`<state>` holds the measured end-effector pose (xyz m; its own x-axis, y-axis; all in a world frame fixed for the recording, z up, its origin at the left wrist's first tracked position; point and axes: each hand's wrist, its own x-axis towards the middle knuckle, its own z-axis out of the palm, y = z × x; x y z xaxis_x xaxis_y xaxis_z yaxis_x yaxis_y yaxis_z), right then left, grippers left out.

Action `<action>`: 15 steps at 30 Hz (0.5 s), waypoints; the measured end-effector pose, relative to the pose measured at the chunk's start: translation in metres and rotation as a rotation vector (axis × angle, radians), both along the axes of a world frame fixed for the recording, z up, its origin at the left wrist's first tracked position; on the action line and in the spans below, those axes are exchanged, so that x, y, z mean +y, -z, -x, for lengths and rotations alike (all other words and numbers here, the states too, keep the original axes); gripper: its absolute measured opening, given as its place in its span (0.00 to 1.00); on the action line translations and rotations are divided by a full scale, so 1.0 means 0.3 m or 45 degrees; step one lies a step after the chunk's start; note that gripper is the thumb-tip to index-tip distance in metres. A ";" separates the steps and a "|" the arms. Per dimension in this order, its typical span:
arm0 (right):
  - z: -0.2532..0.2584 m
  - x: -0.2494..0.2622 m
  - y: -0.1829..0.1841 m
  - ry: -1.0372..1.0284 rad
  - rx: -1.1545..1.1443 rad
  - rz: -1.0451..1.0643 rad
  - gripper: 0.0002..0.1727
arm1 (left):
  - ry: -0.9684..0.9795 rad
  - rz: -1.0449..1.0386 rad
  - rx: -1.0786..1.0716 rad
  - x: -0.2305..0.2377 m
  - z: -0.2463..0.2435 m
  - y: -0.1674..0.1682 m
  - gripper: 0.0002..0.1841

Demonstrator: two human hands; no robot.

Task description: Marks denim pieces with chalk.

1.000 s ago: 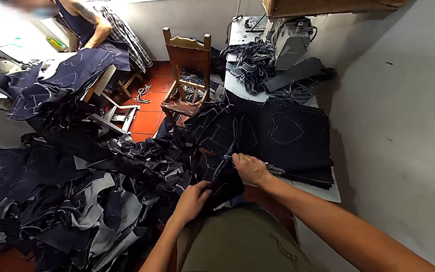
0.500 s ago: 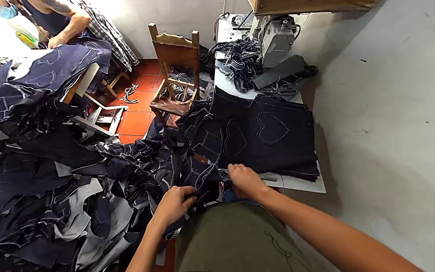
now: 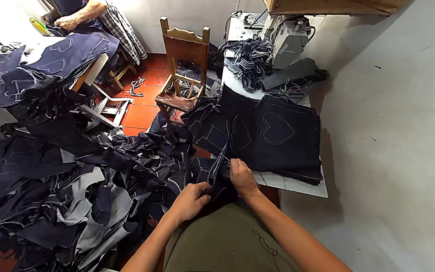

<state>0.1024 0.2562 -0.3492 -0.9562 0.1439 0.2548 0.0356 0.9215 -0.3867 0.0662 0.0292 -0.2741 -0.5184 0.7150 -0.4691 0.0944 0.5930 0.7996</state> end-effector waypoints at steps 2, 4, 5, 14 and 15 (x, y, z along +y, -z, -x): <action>0.002 -0.009 -0.012 -0.075 0.025 -0.002 0.08 | 0.136 0.066 0.014 0.046 -0.018 0.006 0.20; 0.011 -0.006 -0.010 -0.158 0.116 -0.018 0.07 | 0.222 0.031 0.007 0.090 -0.025 0.011 0.21; 0.021 0.000 -0.006 -0.194 0.154 -0.019 0.07 | 0.228 -0.005 0.017 0.102 -0.023 0.010 0.21; 0.054 0.048 -0.094 -0.169 -0.435 -0.124 0.09 | 0.022 -0.028 0.028 0.009 -0.007 0.030 0.20; 0.057 0.060 -0.105 -0.197 -0.520 -0.138 0.10 | -0.043 -0.016 0.026 -0.015 0.002 0.030 0.20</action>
